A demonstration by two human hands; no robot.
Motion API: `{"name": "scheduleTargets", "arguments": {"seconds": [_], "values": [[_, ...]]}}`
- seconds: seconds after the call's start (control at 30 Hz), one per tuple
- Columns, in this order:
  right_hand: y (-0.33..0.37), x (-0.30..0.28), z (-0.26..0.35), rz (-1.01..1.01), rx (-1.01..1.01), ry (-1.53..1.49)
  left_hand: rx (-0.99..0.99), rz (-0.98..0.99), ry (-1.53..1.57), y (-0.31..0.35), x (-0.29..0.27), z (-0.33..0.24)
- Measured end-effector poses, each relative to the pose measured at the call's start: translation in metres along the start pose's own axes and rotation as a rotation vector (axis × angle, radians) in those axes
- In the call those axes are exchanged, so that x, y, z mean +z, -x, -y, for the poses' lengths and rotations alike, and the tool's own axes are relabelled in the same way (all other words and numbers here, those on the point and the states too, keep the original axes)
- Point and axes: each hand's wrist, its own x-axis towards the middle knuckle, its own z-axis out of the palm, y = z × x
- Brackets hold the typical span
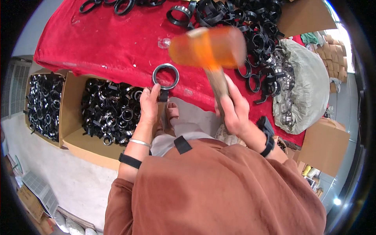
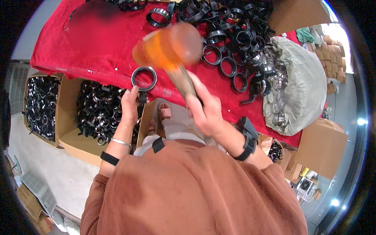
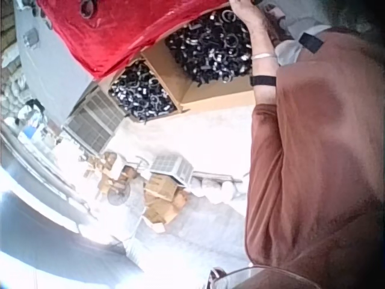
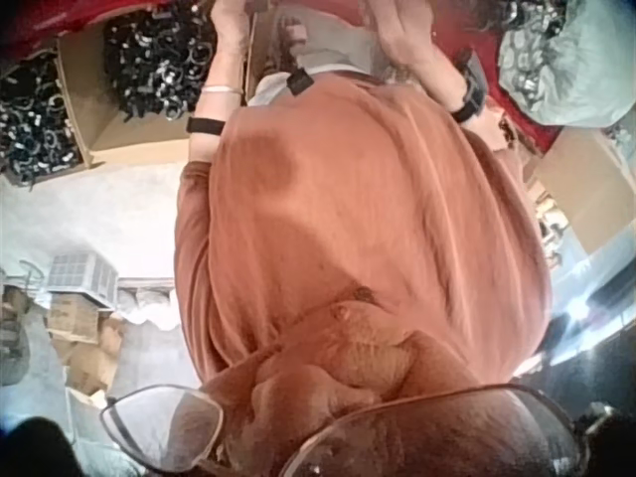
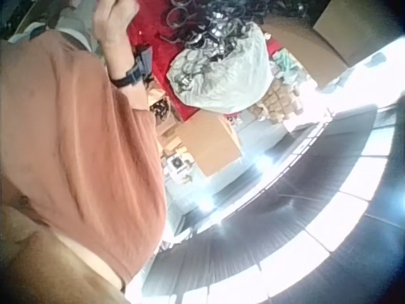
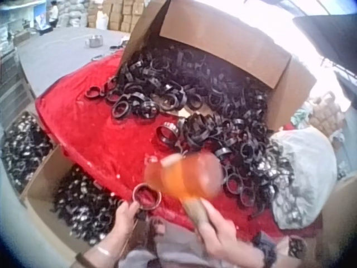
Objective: Using a rubber mallet to hammer plastic rings or circular components together or into place.
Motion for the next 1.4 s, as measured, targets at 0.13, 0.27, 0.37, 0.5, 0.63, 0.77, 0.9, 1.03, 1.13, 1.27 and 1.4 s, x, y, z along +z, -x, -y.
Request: {"name": "scheduleTargets", "arguments": {"seconds": [0.13,0.27,0.37,0.5,0.63,0.77,0.9,1.03,1.13,1.27,1.4], "values": [[0.037,-0.001,-0.063,0.144,-0.141,0.304,0.045,-0.046,-0.03,0.003,0.005,-0.001],[0.046,-0.003,-0.034,0.148,0.134,0.2,0.012,-0.001,-0.266,0.023,-0.011,-0.022],[0.052,-0.028,-0.04,0.095,0.255,0.188,-0.073,-0.03,-0.178,0.044,-0.025,-0.047],[0.072,-0.046,-0.05,-0.013,0.278,0.181,0.128,-0.098,-0.936,0.073,-0.142,-0.066],[0.083,-0.046,-0.069,-0.068,0.395,0.153,0.48,-0.286,-1.316,0.046,-0.088,-0.105],[0.084,-0.045,-0.084,-0.068,0.442,0.198,0.83,-0.01,-1.104,-0.038,0.068,-0.102],[0.079,-0.034,-0.069,-0.04,0.429,0.185,0.423,0.078,-1.451,-0.104,0.137,-0.11],[0.082,-0.037,-0.072,-0.105,0.195,0.255,0.156,0.351,-1.624,-0.115,0.174,-0.12],[0.079,-0.034,-0.067,-0.077,0.251,0.243,0.22,0.29,-1.419,-0.126,0.164,-0.109],[0.082,-0.035,-0.082,-0.091,0.241,0.201,0.185,0.117,-1.387,-0.109,0.181,-0.11],[0.076,-0.039,-0.08,-0.076,0.201,0.237,0.186,0.153,-1.387,-0.106,0.16,-0.109]]}}
